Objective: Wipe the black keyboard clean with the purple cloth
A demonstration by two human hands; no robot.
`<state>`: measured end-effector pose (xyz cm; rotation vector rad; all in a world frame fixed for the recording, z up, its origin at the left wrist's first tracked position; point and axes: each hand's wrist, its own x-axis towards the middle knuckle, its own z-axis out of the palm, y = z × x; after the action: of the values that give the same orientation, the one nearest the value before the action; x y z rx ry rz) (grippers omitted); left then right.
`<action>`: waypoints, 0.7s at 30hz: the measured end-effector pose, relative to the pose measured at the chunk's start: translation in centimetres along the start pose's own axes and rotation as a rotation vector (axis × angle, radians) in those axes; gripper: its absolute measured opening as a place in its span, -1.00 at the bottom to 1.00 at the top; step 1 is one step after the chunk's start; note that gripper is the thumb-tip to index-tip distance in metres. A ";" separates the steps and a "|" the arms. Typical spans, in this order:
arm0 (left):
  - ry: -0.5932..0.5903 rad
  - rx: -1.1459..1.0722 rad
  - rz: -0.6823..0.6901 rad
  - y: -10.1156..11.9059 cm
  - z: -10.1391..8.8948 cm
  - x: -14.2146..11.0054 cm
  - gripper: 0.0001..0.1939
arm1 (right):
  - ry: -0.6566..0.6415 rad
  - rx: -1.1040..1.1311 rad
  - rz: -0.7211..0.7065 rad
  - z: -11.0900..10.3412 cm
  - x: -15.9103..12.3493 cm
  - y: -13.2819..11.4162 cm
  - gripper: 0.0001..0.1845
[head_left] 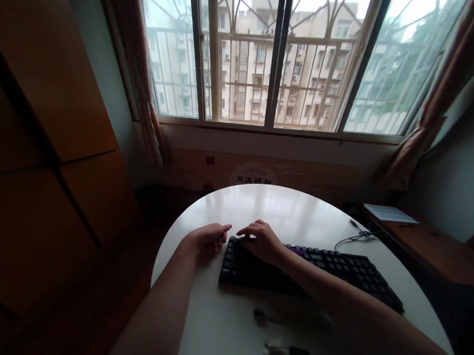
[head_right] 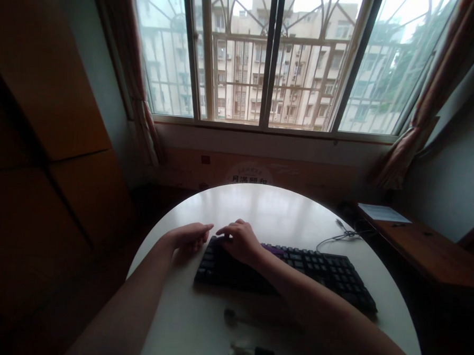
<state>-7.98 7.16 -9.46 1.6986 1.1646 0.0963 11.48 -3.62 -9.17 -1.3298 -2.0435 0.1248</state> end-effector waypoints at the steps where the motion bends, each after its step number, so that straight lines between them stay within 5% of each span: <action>1: 0.008 0.013 0.003 0.0 0.1 0.1 -0.32 | -0.029 -0.015 -0.004 0.3 -0.2 -0.1 -0.80; 9: 0.101 0.060 0.027 0.3 0.5 0.6 -0.38 | -0.112 -0.108 -0.109 0.6 -1.3 -0.5 -0.95; 13: 0.193 -0.018 0.008 0.0 0.7 1.1 -0.46 | -0.110 -0.113 -0.130 0.6 -1.5 -0.7 -0.78; 21: 0.236 -0.048 0.037 -0.1 1.0 1.5 -0.59 | 0.136 0.077 0.295 0.9 -0.9 1.5 -0.47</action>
<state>-6.69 7.58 -10.66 1.6991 1.2931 0.3530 12.40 -3.44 -10.95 -1.5399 -1.7046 0.2353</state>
